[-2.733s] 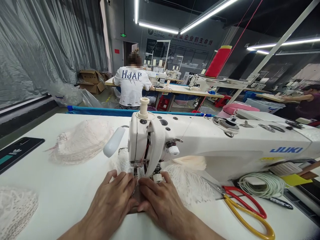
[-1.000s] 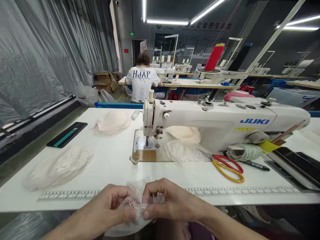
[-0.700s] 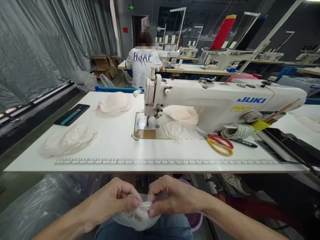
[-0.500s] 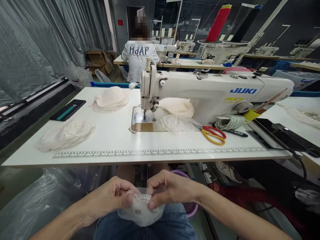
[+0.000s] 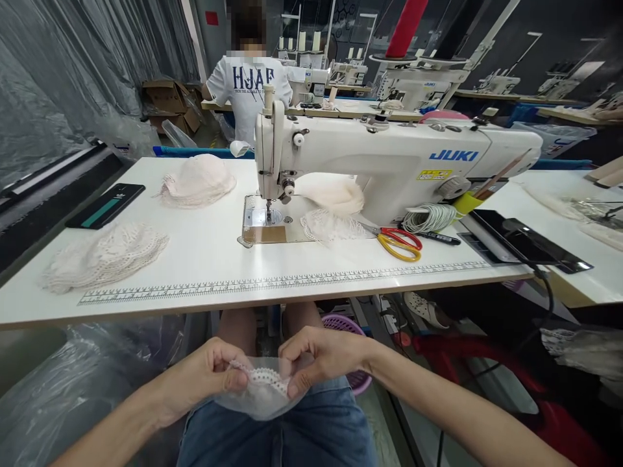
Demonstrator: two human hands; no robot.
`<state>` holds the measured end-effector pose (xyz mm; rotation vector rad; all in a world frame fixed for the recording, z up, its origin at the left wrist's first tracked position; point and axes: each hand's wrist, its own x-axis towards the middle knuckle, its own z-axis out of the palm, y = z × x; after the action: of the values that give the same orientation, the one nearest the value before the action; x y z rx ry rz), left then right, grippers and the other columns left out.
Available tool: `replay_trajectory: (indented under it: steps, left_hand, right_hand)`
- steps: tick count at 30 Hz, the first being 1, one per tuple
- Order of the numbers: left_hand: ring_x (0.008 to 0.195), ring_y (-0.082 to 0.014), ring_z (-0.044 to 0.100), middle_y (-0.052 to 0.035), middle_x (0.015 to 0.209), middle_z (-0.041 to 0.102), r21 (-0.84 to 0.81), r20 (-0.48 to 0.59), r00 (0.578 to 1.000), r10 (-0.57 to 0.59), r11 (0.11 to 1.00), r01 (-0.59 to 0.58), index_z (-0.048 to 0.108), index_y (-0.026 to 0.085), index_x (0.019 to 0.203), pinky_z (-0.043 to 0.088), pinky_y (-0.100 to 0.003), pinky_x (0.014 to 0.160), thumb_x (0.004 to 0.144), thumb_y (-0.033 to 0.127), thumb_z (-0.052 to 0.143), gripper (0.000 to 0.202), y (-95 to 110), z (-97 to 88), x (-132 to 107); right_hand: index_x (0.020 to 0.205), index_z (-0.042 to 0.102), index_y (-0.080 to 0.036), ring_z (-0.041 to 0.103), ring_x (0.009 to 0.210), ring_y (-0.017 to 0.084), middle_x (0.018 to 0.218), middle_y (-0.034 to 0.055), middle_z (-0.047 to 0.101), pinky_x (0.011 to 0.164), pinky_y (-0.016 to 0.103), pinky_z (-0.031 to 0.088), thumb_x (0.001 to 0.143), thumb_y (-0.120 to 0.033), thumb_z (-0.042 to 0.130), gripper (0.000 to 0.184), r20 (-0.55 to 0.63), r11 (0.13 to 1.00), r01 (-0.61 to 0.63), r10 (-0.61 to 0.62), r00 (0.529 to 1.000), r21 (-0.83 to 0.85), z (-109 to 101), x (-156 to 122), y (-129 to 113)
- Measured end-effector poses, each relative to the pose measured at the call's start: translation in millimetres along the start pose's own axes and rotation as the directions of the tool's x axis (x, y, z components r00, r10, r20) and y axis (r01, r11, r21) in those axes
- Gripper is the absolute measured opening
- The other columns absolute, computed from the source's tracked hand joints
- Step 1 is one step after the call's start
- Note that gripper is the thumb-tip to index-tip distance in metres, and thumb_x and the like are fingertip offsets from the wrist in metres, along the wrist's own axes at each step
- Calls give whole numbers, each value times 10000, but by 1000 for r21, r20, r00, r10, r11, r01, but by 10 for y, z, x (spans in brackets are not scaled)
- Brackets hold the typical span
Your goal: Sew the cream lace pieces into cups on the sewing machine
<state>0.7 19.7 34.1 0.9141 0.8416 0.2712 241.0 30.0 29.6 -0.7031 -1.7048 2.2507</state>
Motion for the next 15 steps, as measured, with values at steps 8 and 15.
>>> replay_trajectory:
  steps: [8,15]
  left_hand:
    - [589,-99,508,3,631,629,-64,10,999,49,997,-48,658,129,704,357,-178,557,642,448,778,347,23,-150,-25]
    - [623,-146,582,-50,689,711,59,101,994,-38,998,32,761,131,820,427,-218,607,563,472,811,431,132,-85,97]
  right_hand:
    - [743,677,-98,537,705,114,719,5,588,650,206,440,588,-444,789,395,-41,1000,-13,13,999,-9,-81,-55,18]
    - [774,674,-102,541,710,109,739,5,591,676,209,448,644,-414,761,349,-10,999,11,-11,1000,51,-110,-16,-33]
